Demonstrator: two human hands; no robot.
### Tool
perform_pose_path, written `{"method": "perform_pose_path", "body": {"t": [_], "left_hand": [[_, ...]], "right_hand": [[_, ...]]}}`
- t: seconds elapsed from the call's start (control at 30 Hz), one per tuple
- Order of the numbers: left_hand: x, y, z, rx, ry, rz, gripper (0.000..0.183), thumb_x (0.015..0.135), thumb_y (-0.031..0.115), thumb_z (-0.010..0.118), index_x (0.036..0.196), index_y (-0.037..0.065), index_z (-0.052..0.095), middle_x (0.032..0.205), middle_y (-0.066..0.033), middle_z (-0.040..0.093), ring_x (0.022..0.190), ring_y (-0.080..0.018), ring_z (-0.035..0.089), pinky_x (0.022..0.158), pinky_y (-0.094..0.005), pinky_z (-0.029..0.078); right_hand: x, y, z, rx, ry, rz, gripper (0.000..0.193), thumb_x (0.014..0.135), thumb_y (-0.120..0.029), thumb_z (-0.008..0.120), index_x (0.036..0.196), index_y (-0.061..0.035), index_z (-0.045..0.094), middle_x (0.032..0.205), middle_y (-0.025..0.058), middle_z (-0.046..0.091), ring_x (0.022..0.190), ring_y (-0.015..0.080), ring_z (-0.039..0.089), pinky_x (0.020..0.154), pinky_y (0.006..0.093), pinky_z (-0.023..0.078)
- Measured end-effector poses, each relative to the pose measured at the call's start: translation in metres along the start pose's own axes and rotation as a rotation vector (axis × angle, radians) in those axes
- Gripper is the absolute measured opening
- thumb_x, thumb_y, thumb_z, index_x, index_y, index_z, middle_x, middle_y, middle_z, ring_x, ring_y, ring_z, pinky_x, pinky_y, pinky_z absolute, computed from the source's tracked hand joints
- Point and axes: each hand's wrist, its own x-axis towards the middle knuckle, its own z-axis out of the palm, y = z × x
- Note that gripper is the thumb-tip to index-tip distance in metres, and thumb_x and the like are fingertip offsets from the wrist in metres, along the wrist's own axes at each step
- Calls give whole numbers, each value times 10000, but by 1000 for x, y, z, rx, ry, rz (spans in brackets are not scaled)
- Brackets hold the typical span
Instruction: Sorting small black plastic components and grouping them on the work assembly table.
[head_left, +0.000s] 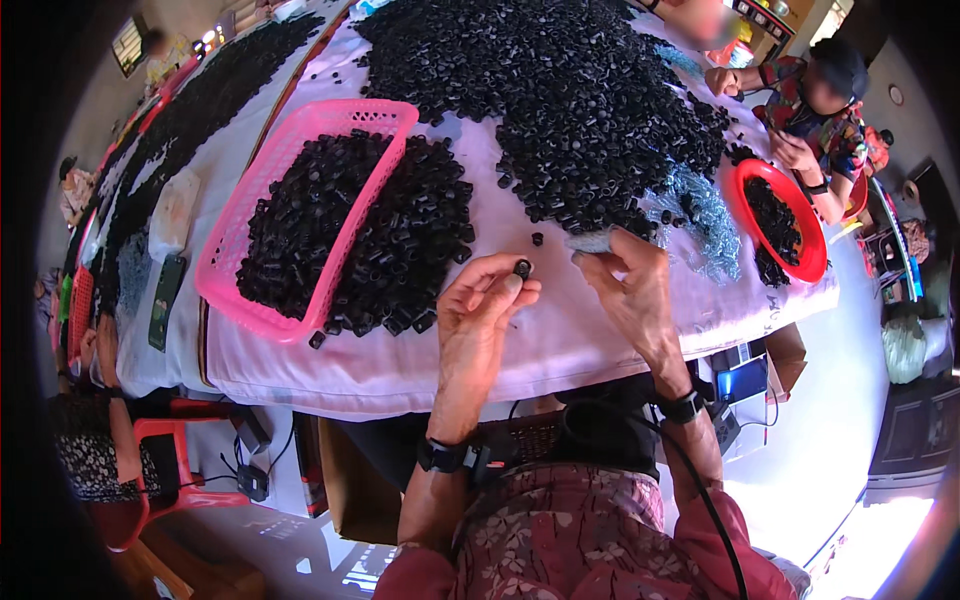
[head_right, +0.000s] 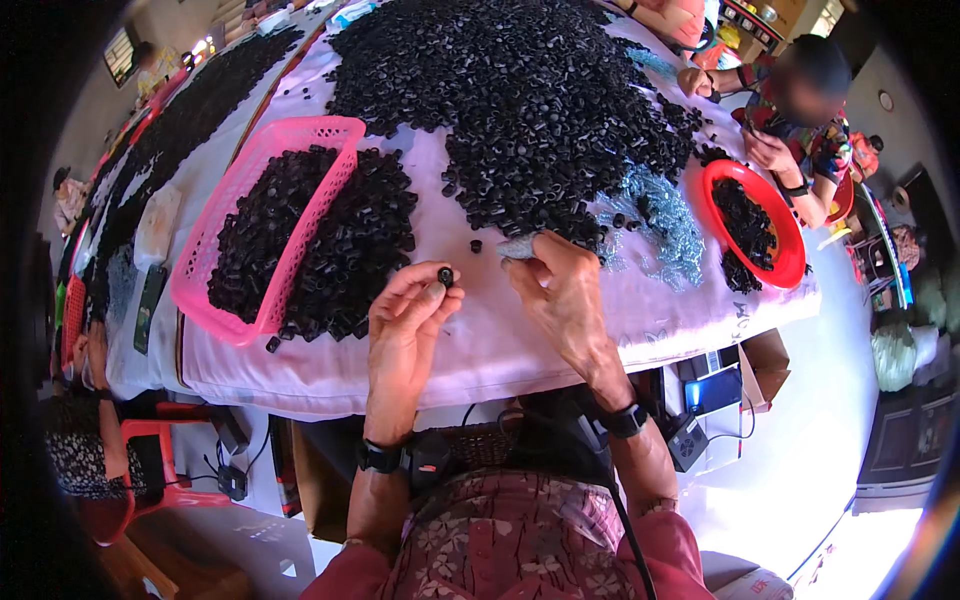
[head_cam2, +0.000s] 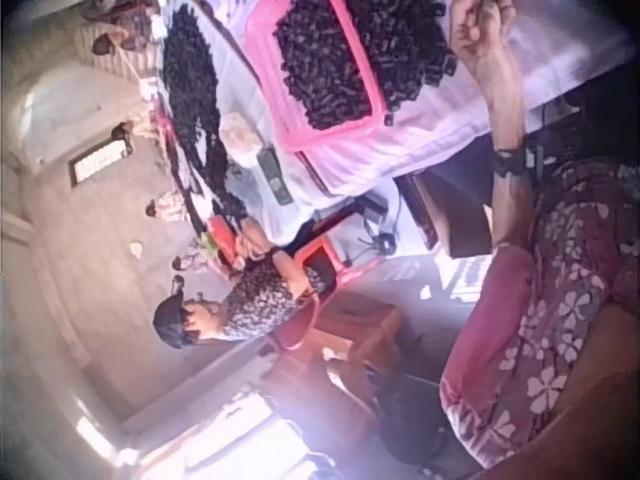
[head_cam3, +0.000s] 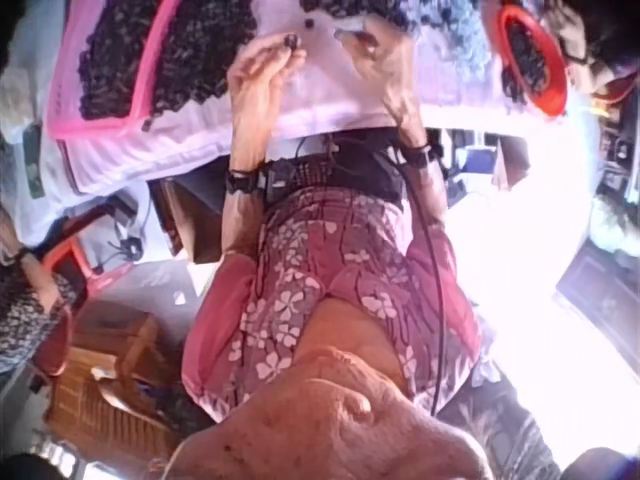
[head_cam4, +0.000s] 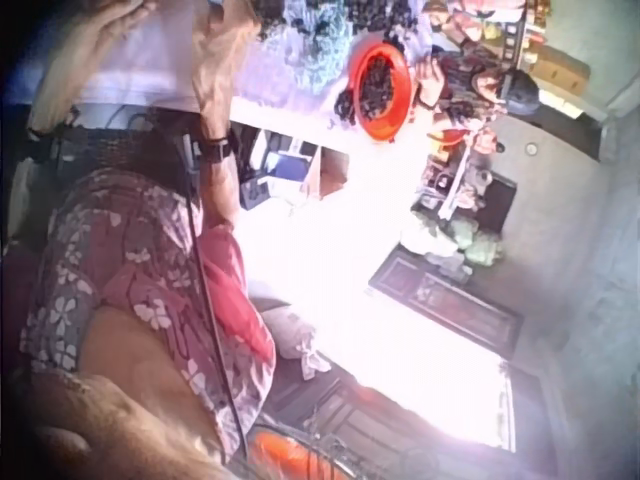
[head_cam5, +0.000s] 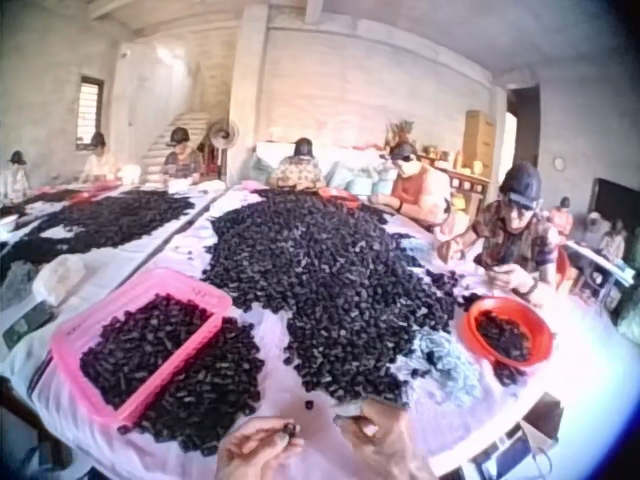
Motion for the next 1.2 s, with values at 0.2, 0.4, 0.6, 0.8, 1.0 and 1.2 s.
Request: {"method": "perform_pose_path", "body": {"t": [0.2,0.4,0.6,0.8,1.0,1.2], "left_hand": [[-2,-4,-4,-46,-35,-8,186,902,45,598,1078,-7,628,1037,-110,664,844,-138,644,791,-257,527],[-3,-3,-5,-90,-61,0,219,905,33,588,1116,-15,620,1032,-118,666,843,-142,648,782,-256,531],[-4,-1,-4,-60,-61,-13,226,908,24,576,1127,-9,624,1006,-84,668,845,-147,649,782,-269,524],[-5,-3,-2,-19,-50,-14,211,896,36,598,1099,-9,634,989,-78,670,842,-143,651,776,-267,524],[-5,-6,-2,64,-62,-5,182,878,40,627,1051,-15,639,951,-87,675,801,-150,661,749,-281,542],[-5,-4,3,145,-81,-16,171,884,43,626,1038,-31,638,941,-105,683,803,-142,657,752,-282,551]], "right_hand": [[29,6,28,-244,-63,-189,105,781,-5,656,766,44,564,681,141,543,585,253,576,518,350,422],[32,7,37,-439,-152,-244,105,733,-13,647,744,10,545,774,165,584,705,368,598,598,454,480],[24,-2,33,-477,-85,-419,162,709,-28,677,700,16,521,700,150,531,584,336,551,524,383,433],[2,-1,21,-56,-1,23,125,748,-12,703,828,38,621,739,104,659,654,168,632,601,295,509],[-12,-20,3,562,-81,219,135,823,29,668,957,32,676,769,68,675,676,103,613,627,239,507],[-15,-17,5,543,-118,168,149,847,31,648,994,36,667,814,64,680,705,90,614,635,225,509]]}}
